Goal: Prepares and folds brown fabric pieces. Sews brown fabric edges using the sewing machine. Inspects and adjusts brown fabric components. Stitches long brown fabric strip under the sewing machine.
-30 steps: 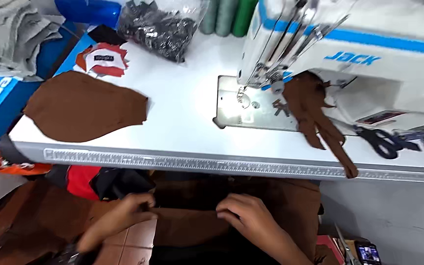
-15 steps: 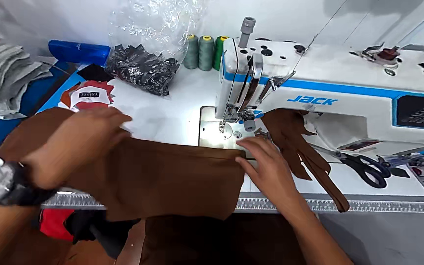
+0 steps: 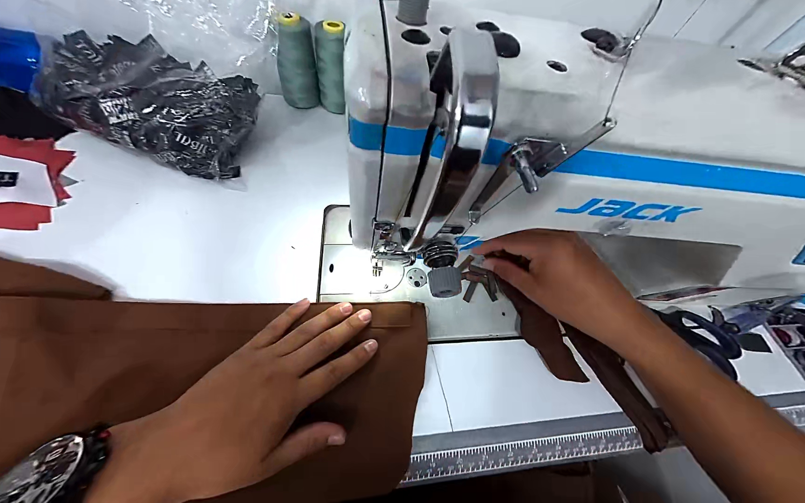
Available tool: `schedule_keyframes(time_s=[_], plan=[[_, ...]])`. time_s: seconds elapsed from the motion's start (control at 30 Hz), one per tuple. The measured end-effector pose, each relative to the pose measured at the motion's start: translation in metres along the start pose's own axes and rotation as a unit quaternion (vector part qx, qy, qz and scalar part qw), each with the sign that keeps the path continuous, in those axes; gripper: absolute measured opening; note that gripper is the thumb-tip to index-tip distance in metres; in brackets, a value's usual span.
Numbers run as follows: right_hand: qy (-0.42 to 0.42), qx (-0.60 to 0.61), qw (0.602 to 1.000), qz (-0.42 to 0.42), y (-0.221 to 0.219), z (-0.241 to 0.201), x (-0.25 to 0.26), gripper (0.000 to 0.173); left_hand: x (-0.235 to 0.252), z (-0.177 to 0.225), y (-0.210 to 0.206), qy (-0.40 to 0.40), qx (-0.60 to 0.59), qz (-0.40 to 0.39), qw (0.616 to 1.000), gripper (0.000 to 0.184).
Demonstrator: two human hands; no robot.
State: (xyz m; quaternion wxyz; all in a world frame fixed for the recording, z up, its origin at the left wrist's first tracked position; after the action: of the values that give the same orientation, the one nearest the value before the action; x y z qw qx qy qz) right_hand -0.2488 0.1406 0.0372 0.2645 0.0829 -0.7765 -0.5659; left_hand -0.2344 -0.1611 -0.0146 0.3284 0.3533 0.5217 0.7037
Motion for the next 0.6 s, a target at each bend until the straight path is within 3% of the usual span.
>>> schedule_keyframes(time_s=[0.1,0.23,0.37,0.6], plan=[[-0.007,-0.001,0.998,-0.055,-0.003,-0.007,0.012,0.013,0.002,-0.006,0.003,0.002,0.002,0.001,1.000,0.070],[-0.010,-0.013,0.998,-0.055,-0.001,-0.009,0.017,0.015,0.009,-0.002,0.012,-0.005,0.021,0.008,1.000,0.068],[0.025,-0.035,0.999,-0.033,0.000,-0.007,0.024,0.016,0.027,0.006,0.029,-0.038,0.040,0.061,0.997,0.059],[0.086,-0.060,0.991,-0.086,-0.005,-0.014,0.040,0.010,0.044,0.009,0.023,-0.091,0.032,0.073,0.993,0.049]])
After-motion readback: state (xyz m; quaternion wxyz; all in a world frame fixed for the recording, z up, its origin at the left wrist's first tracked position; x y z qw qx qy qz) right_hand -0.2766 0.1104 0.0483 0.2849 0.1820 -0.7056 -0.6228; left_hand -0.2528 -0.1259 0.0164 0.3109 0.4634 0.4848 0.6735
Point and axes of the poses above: each hand's wrist, its own x-axis towards the middle knuckle, its own y-axis out of the back of the hand, z = x × y, the point moved 7 cm from there along x, towards the middle knuckle, and after that the axes turned 15 degrees about y, right-handed, at the moved point
